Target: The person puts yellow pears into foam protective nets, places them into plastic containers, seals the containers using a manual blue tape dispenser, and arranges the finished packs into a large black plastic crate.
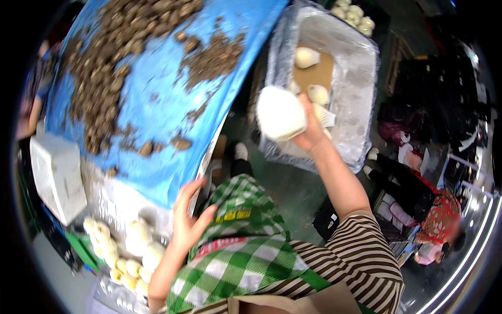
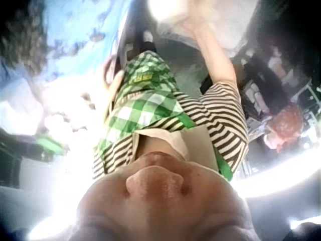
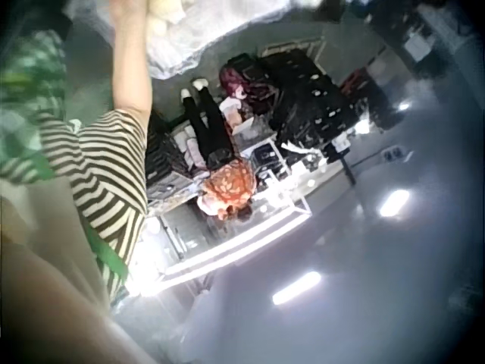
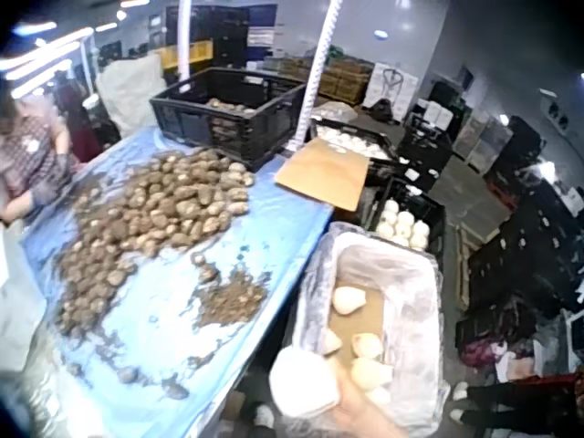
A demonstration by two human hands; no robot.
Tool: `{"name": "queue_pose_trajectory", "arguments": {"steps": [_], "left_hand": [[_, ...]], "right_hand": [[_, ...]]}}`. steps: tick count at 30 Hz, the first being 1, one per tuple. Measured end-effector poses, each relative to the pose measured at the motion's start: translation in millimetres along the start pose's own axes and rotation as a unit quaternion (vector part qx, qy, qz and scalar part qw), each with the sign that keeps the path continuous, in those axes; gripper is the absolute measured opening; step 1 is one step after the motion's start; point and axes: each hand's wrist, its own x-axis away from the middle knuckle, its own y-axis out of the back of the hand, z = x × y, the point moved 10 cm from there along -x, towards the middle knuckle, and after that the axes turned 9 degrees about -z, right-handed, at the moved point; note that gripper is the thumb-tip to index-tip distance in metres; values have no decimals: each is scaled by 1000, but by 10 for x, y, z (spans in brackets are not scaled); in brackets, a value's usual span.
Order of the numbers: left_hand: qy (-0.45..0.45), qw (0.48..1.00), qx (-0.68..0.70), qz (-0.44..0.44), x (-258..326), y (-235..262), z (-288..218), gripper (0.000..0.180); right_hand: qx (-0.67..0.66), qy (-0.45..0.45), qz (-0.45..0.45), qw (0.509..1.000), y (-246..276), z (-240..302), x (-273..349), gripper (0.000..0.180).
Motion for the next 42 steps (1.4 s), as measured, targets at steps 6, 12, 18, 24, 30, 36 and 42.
{"name": "queue_pose_trajectory", "arguments": {"steps": [6,12,18,24,30,36,42], "left_hand": [[27,976,198,-83,173,303,150,89],[99,830,509,-208,970,1107,633,67],[52,795,536,-279,1719,1609,970,70],[46,799,520,-299,2180,1977,1167,68],[0,777,577,-253,2331,2092,1229,76],[16,777,611,-149,2427,1961,1105,86],[38,734,678,-5,2428,1633,1023,87]], "right_hand": [[249,-2,137,959,-1266,-1566,510,52],[546,457,99,695,-2500,-1424,1494,48],[532,549,152,626,-3091,-2167,2108,27],[461,431,145,762,-3114,-2516,2151,8],[109,-126,101,981,-2827,-3279,1961,21],[151,-139,202,958,-3004,-3191,2012,22],[276,-59,169,944,-2862,-3398,1562,17]]}}
